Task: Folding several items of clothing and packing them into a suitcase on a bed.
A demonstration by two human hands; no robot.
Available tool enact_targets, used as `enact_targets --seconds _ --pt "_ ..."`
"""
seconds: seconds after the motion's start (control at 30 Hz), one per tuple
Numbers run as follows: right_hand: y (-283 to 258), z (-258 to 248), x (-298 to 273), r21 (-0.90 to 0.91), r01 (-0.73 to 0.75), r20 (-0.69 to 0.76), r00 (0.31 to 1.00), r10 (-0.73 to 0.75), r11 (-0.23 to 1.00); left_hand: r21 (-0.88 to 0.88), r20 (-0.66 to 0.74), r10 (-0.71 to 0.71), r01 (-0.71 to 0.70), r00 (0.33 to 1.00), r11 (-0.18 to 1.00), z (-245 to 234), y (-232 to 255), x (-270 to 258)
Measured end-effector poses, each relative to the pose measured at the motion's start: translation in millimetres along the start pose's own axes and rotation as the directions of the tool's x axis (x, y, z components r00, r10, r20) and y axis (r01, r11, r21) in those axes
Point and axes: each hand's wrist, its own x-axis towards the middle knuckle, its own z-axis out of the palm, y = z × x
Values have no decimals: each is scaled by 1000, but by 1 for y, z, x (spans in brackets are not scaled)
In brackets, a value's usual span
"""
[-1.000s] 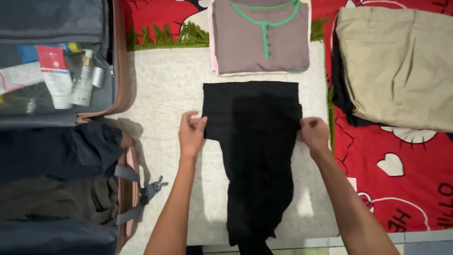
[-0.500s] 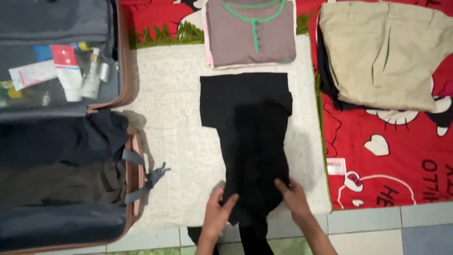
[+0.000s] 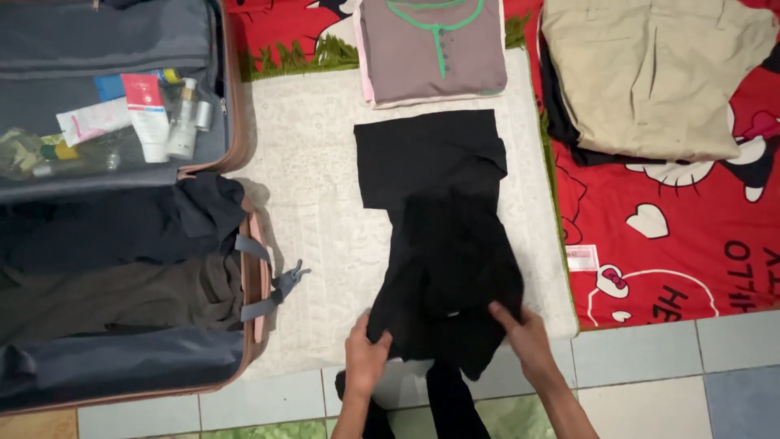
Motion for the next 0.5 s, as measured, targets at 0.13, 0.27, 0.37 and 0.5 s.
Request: enact_targets --seconds 0.13,0.27,0.37,0.5 --pt "42 -17 16 199 229 -81 973 -217 953 99 22 -68 66 997 993 0 71 -30" --pt "60 -21 22 -84 168 -220 958 -183 982 394 495 118 -343 861 852 7 106 -63" --pt "32 -17 6 -204 215 -223 940 -259 955 191 520 371 -529 769 827 15 85 -67" --pt "24 -27 3 -252 80 -225 964 -139 964 175 -55 232 -219 971 960 38 57 -50"
